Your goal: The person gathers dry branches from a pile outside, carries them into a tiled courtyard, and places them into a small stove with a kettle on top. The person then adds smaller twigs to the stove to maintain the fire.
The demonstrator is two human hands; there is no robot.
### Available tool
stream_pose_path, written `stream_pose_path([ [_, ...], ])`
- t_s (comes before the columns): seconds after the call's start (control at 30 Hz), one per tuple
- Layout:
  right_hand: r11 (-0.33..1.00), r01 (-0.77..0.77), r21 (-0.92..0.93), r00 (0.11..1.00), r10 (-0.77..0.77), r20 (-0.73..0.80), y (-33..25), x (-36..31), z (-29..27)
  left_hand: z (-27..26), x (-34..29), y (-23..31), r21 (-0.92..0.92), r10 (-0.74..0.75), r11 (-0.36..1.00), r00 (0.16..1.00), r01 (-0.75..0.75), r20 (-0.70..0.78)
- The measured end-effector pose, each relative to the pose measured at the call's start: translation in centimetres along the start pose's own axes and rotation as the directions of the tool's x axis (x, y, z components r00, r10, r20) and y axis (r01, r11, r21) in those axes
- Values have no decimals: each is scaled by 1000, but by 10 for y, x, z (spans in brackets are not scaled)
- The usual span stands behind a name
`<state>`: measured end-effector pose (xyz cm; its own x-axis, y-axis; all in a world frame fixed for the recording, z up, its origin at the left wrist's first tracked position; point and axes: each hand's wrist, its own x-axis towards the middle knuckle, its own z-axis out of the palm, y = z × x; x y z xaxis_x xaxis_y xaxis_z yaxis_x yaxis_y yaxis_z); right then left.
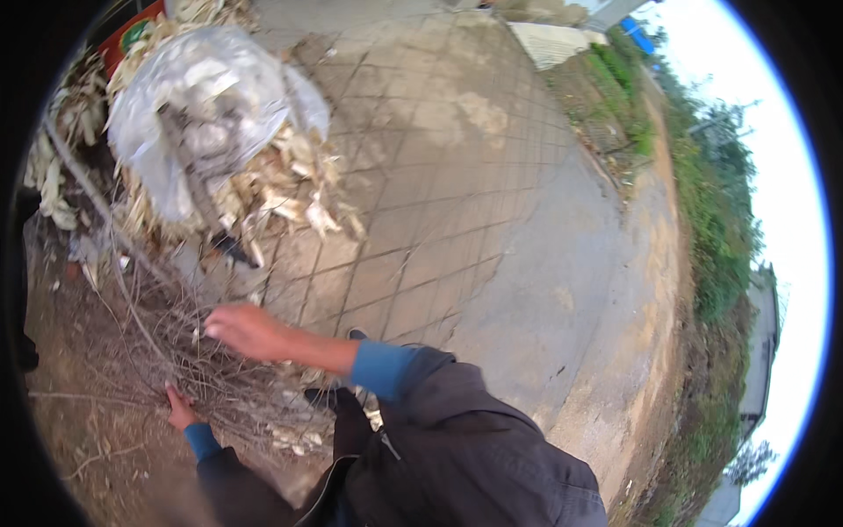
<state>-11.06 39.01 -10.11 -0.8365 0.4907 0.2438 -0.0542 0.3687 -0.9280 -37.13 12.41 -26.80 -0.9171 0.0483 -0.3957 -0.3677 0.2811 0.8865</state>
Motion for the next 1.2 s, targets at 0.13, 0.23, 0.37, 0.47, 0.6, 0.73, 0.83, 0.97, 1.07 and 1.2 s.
stream_pose_path([
  [0.13,914,-296,277,944,324,-60,25,-73,-38,-103,-25,43,148,144,981,981,-124,-130],
  [0.23,853,-514,92,853,520,-50,29,-126,-60,-162,-83,72,34,-1,999,980,8,-199],
  [0.37,796,-594,121,800,600,-19,31,-154,-59,-211,-138,107,-18,26,999,951,-33,-308],
  [0.47,794,-592,135,805,590,59,33,-142,-43,-231,-168,135,-71,42,995,937,-71,-347],
  [0.6,837,-535,116,837,505,212,21,-112,-8,-251,-201,167,-59,35,996,923,-63,-384],
  [0.73,880,-451,147,845,368,388,2,-75,40,-255,-223,177,-49,20,998,917,-43,-398],
  [0.83,909,-408,91,800,308,514,-10,-62,70,-250,-241,176,-32,1,999,906,-16,-423],
  [0.97,967,-254,-11,738,201,644,-15,-57,103,-245,-265,173,-80,-31,997,913,-2,-408],
  [1.07,978,-204,-50,641,173,748,-14,-51,133,-240,-285,172,-96,-45,995,916,7,-399],
  [1.2,993,67,-101,621,38,783,-25,-38,190,-233,-316,180,-53,-66,998,887,47,-457],
])
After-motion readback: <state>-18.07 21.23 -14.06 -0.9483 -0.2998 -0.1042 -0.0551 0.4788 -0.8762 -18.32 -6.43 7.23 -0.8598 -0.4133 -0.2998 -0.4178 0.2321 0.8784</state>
